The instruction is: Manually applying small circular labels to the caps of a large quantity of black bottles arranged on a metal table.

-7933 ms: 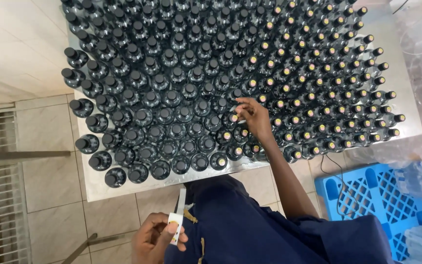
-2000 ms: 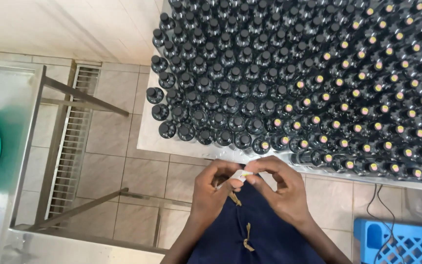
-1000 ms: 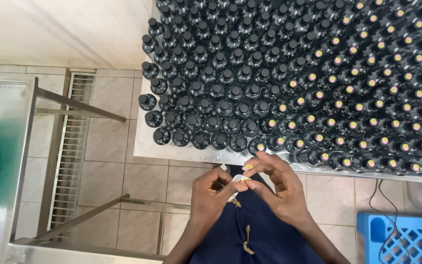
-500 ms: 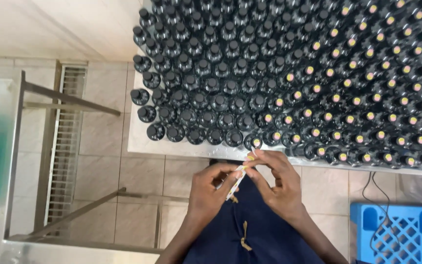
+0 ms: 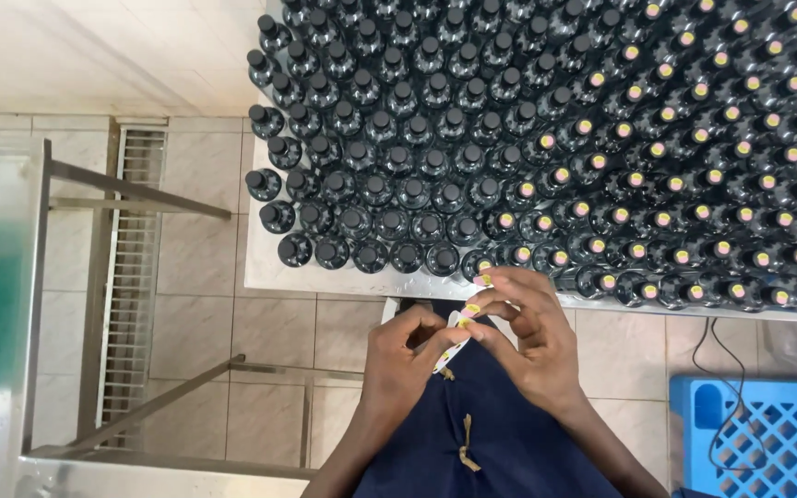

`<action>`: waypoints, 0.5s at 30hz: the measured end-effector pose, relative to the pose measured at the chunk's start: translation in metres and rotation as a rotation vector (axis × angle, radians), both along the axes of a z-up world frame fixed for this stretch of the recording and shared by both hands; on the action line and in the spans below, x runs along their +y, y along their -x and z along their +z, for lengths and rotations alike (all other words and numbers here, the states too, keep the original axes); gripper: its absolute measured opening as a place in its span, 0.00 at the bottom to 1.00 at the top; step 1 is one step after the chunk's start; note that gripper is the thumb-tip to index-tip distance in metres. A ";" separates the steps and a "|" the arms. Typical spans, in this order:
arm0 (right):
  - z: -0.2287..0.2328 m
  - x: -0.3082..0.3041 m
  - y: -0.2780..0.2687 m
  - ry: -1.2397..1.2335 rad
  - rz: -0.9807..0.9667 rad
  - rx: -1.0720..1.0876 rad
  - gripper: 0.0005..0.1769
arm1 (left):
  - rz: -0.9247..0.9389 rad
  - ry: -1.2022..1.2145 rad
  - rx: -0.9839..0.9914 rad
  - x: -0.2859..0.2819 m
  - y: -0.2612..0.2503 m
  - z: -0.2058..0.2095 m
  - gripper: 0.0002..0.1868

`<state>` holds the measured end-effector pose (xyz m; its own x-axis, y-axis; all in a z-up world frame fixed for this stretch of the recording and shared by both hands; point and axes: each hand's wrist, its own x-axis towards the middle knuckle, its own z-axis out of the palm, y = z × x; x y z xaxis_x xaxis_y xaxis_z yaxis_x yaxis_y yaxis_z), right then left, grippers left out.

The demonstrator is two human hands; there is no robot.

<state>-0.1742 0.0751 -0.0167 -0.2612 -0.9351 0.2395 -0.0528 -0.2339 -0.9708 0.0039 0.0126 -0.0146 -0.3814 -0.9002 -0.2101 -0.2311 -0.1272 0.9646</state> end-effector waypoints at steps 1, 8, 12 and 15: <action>-0.001 0.000 0.000 0.015 -0.001 0.006 0.31 | -0.005 -0.003 -0.011 -0.001 0.000 -0.001 0.18; 0.003 -0.001 0.001 0.040 -0.103 0.279 0.29 | -0.136 -0.110 0.020 -0.005 0.001 -0.004 0.26; 0.004 -0.001 -0.001 0.060 -0.094 0.231 0.29 | -0.129 -0.349 0.038 -0.005 0.004 0.018 0.22; 0.004 -0.004 0.002 0.048 -0.105 0.245 0.27 | -0.081 -0.265 0.120 -0.008 0.007 0.012 0.14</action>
